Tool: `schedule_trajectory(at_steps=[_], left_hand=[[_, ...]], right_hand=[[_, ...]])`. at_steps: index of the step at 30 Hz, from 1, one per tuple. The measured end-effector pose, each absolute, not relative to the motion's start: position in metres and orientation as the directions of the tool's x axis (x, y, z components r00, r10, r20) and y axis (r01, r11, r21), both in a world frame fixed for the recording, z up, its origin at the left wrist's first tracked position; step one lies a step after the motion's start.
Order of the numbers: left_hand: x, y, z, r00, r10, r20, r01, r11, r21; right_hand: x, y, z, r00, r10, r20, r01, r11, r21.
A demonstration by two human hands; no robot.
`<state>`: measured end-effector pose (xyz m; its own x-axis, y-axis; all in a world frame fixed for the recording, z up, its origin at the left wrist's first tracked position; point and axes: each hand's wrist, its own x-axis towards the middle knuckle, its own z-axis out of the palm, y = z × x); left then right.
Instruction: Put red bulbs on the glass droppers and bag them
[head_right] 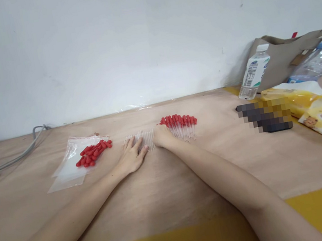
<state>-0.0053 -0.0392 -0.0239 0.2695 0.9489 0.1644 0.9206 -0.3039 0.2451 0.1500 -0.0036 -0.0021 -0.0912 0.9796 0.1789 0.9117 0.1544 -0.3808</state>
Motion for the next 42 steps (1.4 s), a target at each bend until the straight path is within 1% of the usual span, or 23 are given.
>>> schedule_trajectory(at_steps=[3,5,7,9,11,13,15,16,18,19,21,23,26,31,39,42], left_hand=[[-0.002,-0.038,-0.025,0.280,0.944,0.176,0.910,-0.320,0.264],[-0.003,-0.038,-0.026,0.274,0.940,0.203,0.896,-0.326,0.301],[-0.007,-0.038,-0.027,0.248,0.934,0.259,0.881,-0.329,0.341],[-0.016,-0.039,-0.026,0.223,0.917,0.332,0.876,-0.337,0.345],[-0.031,-0.039,-0.022,0.210,0.892,0.401,0.894,-0.341,0.290],[-0.054,-0.040,-0.017,0.191,0.863,0.467,0.930,-0.311,0.194],[-0.083,-0.039,-0.010,0.118,0.842,0.526,0.963,-0.225,0.145],[-0.099,-0.038,-0.007,0.067,0.836,0.544,0.973,-0.177,0.151],[-0.128,-0.036,-0.002,-0.006,0.861,0.509,0.971,-0.117,0.208],[-0.139,-0.034,-0.001,0.005,0.882,0.472,0.957,-0.140,0.253],[-0.156,-0.029,0.001,0.074,0.918,0.389,0.918,-0.214,0.332],[-0.163,-0.022,0.001,0.146,0.926,0.348,0.888,-0.277,0.366],[-0.162,-0.010,-0.002,0.179,0.918,0.354,0.875,-0.313,0.370],[-0.146,0.005,-0.009,0.152,0.930,0.334,0.887,-0.278,0.368],[-0.104,0.002,-0.019,0.078,0.925,0.372,0.896,-0.228,0.380],[-0.092,0.001,-0.020,0.029,0.930,0.368,0.895,-0.188,0.405]], right_hand=[[0.149,-0.003,0.000,-0.037,0.993,0.116,0.921,0.079,-0.382],[0.147,-0.003,0.001,-0.021,0.995,0.099,0.921,0.058,-0.385],[0.146,-0.005,0.002,-0.020,0.995,0.100,0.919,0.057,-0.389],[0.148,-0.008,0.004,-0.030,0.993,0.117,0.916,0.074,-0.395],[0.154,-0.014,0.006,-0.048,0.988,0.148,0.911,0.105,-0.400],[0.163,-0.023,0.006,-0.085,0.975,0.206,0.895,0.165,-0.413],[0.174,-0.032,0.004,-0.144,0.945,0.293,0.858,0.267,-0.439],[0.180,-0.037,0.002,-0.175,0.924,0.339,0.831,0.324,-0.452],[0.191,-0.044,-0.005,-0.232,0.876,0.423,0.771,0.430,-0.469],[0.195,-0.047,-0.010,-0.254,0.856,0.451,0.746,0.470,-0.471],[0.203,-0.051,-0.018,-0.288,0.819,0.496,0.702,0.533,-0.472],[0.207,-0.052,-0.026,-0.312,0.794,0.522,0.670,0.573,-0.472],[0.211,-0.052,-0.034,-0.315,0.774,0.550,0.642,0.600,-0.478],[0.214,-0.051,-0.039,-0.269,0.781,0.564,0.625,0.587,-0.515],[0.214,-0.054,-0.038,-0.286,0.772,0.568,0.620,0.601,-0.505],[0.214,-0.054,-0.037,-0.293,0.766,0.572,0.622,0.607,-0.495]])
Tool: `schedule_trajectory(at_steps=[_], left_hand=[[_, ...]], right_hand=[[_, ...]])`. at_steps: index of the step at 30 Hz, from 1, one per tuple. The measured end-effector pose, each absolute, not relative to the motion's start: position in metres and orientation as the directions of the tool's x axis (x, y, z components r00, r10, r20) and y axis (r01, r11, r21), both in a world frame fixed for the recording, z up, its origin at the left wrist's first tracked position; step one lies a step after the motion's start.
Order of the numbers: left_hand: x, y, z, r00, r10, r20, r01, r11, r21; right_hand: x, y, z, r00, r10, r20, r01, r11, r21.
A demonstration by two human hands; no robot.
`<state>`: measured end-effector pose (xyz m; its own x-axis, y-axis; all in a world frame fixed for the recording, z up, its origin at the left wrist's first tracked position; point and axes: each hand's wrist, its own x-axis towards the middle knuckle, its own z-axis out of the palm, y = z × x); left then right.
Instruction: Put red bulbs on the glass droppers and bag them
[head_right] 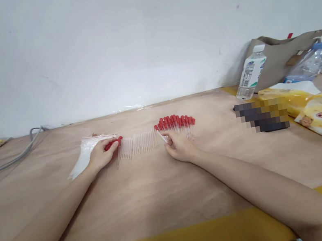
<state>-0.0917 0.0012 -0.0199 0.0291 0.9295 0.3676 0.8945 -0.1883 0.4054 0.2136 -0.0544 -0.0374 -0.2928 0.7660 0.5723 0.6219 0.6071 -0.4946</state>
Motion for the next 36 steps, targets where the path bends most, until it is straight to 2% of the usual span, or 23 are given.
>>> schedule_trajectory(at_steps=[4,10,12,15,17,19,21,25,28,31,33,36], left_hand=[[-0.080,-0.001,-0.019,-0.020,0.929,0.371,0.882,-0.158,0.445],[-0.082,-0.007,-0.005,-0.035,0.857,0.515,0.842,-0.253,0.477],[-0.088,-0.008,0.004,0.040,0.853,0.520,0.839,-0.311,0.446],[-0.092,-0.004,0.014,0.190,0.851,0.490,0.871,-0.376,0.317],[-0.091,0.001,0.018,0.302,0.845,0.442,0.881,-0.424,0.208],[-0.088,0.007,0.019,0.384,0.847,0.367,0.874,-0.461,0.150],[-0.084,0.013,0.018,0.398,0.869,0.294,0.879,-0.453,0.150],[-0.077,0.020,0.015,0.302,0.929,0.213,0.923,-0.341,0.180],[-0.075,0.017,0.015,0.260,0.924,0.279,0.940,-0.309,0.146],[-0.083,0.006,0.018,0.394,0.847,0.356,0.885,-0.454,0.100],[-0.093,-0.005,0.021,0.581,0.764,0.282,0.777,-0.624,0.090],[-0.108,-0.020,0.020,0.648,0.741,0.175,0.741,-0.667,0.077]], right_hand=[[0.214,-0.055,-0.038,-0.298,0.762,0.575,0.629,0.610,-0.482],[0.216,-0.054,-0.040,-0.307,0.752,0.584,0.622,0.623,-0.475],[0.215,-0.054,-0.040,-0.309,0.755,0.578,0.622,0.620,-0.478],[0.215,-0.055,-0.039,-0.315,0.756,0.574,0.628,0.620,-0.471],[0.214,-0.055,-0.039,-0.319,0.753,0.575,0.629,0.622,-0.466],[0.215,-0.055,-0.039,-0.317,0.752,0.578,0.629,0.623,-0.465],[0.215,-0.055,-0.040,-0.312,0.753,0.579,0.628,0.621,-0.470],[0.215,-0.054,-0.042,-0.322,0.741,0.589,0.614,0.637,-0.466],[0.215,-0.054,-0.040,-0.338,0.728,0.596,0.613,0.651,-0.447],[0.214,-0.055,-0.038,-0.340,0.723,0.601,0.623,0.652,-0.431],[0.214,-0.055,-0.037,-0.341,0.720,0.604,0.626,0.654,-0.426],[0.213,-0.055,-0.037,-0.346,0.723,0.598,0.624,0.653,-0.429]])
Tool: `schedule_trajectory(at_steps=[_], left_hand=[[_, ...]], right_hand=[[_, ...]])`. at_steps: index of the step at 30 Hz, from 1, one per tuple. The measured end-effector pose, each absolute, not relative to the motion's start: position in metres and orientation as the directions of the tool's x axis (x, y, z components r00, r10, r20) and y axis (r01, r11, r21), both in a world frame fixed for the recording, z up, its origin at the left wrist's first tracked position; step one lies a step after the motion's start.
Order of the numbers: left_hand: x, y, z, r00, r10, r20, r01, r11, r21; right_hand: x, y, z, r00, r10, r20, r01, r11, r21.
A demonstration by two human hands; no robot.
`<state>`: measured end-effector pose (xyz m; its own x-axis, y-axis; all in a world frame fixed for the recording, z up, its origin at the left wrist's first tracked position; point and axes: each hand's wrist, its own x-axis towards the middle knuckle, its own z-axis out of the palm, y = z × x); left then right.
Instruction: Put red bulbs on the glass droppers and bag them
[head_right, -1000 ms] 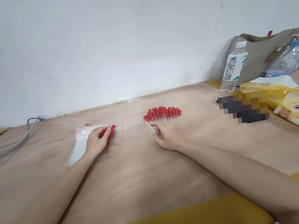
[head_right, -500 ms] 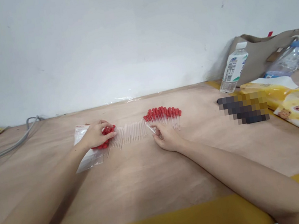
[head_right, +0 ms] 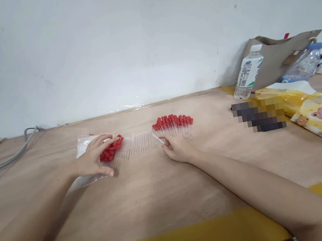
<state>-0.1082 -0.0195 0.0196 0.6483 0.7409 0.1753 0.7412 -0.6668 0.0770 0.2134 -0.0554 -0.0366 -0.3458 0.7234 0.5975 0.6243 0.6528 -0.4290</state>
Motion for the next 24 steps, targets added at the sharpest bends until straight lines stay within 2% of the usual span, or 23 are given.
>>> schedule_trajectory(at_steps=[5,11,14,19,24], left_hand=[[-0.112,-0.025,0.008,0.611,0.772,0.176,0.783,-0.622,0.007],[-0.094,-0.016,0.006,0.674,0.703,0.227,0.736,-0.663,-0.134],[-0.088,-0.015,0.004,0.653,0.718,0.242,0.753,-0.648,-0.110],[-0.083,-0.008,0.002,0.559,0.779,0.284,0.813,-0.582,-0.001],[-0.075,0.002,0.005,0.545,0.768,0.335,0.795,-0.601,0.085]], right_hand=[[0.214,-0.054,-0.038,-0.341,0.733,0.588,0.624,0.645,-0.442],[0.214,-0.055,-0.038,-0.346,0.723,0.598,0.624,0.653,-0.428],[0.214,-0.054,-0.038,-0.349,0.726,0.593,0.628,0.651,-0.426],[0.214,-0.053,-0.039,-0.356,0.721,0.595,0.622,0.658,-0.425],[0.214,-0.052,-0.041,-0.351,0.718,0.602,0.626,0.658,-0.419]])
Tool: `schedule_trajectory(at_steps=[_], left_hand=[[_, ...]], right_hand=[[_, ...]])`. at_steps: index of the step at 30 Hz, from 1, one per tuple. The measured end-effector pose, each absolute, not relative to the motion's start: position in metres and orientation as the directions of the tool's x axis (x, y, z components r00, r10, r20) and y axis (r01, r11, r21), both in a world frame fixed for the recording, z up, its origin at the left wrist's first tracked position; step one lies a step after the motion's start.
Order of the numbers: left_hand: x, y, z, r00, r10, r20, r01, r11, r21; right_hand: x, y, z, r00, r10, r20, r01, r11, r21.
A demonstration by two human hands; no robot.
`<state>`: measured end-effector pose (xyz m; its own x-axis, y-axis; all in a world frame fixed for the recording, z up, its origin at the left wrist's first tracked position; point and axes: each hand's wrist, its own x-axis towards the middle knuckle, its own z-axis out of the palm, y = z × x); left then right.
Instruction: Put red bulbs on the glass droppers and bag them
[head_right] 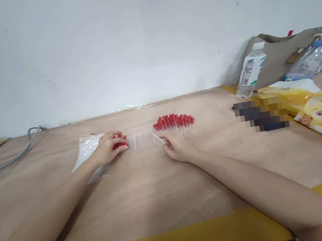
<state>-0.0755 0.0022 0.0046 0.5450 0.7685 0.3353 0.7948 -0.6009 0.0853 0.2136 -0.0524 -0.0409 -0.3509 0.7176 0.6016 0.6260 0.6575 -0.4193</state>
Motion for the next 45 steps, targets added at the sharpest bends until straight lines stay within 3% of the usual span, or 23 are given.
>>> schedule_trajectory(at_steps=[3,5,9,15,23,29,36,45], left_hand=[[-0.067,-0.005,0.007,0.447,0.754,0.482,0.773,-0.596,0.216],[-0.060,-0.016,0.007,0.315,0.768,0.557,0.738,-0.567,0.365],[-0.046,-0.043,-0.003,0.227,0.849,0.477,0.524,-0.520,0.675],[-0.033,-0.062,-0.022,0.228,0.890,0.395,0.335,-0.453,0.826],[-0.032,-0.063,-0.033,0.246,0.918,0.310,0.304,-0.377,0.875],[-0.033,-0.063,-0.035,0.252,0.874,0.416,0.352,-0.484,0.801],[-0.031,-0.066,-0.033,0.340,0.870,0.358,0.330,-0.466,0.821],[-0.030,-0.073,-0.023,0.457,0.787,0.414,0.483,-0.611,0.628]], right_hand=[[0.214,-0.053,-0.041,-0.363,0.710,0.603,0.647,0.658,-0.385],[0.214,-0.054,-0.039,-0.370,0.701,0.609,0.670,0.656,-0.348],[0.212,-0.056,-0.034,-0.399,0.671,0.625,0.662,0.683,-0.310],[0.207,-0.064,-0.029,-0.381,0.683,0.623,0.634,0.683,-0.363],[0.194,-0.078,-0.027,-0.404,0.690,0.601,0.611,0.692,-0.384],[0.184,-0.081,-0.029,-0.446,0.667,0.597,0.605,0.716,-0.348],[0.181,-0.079,-0.031,-0.474,0.629,0.616,0.549,0.758,-0.352],[0.186,-0.080,-0.017,-0.569,0.669,0.479,0.475,0.742,-0.472]])
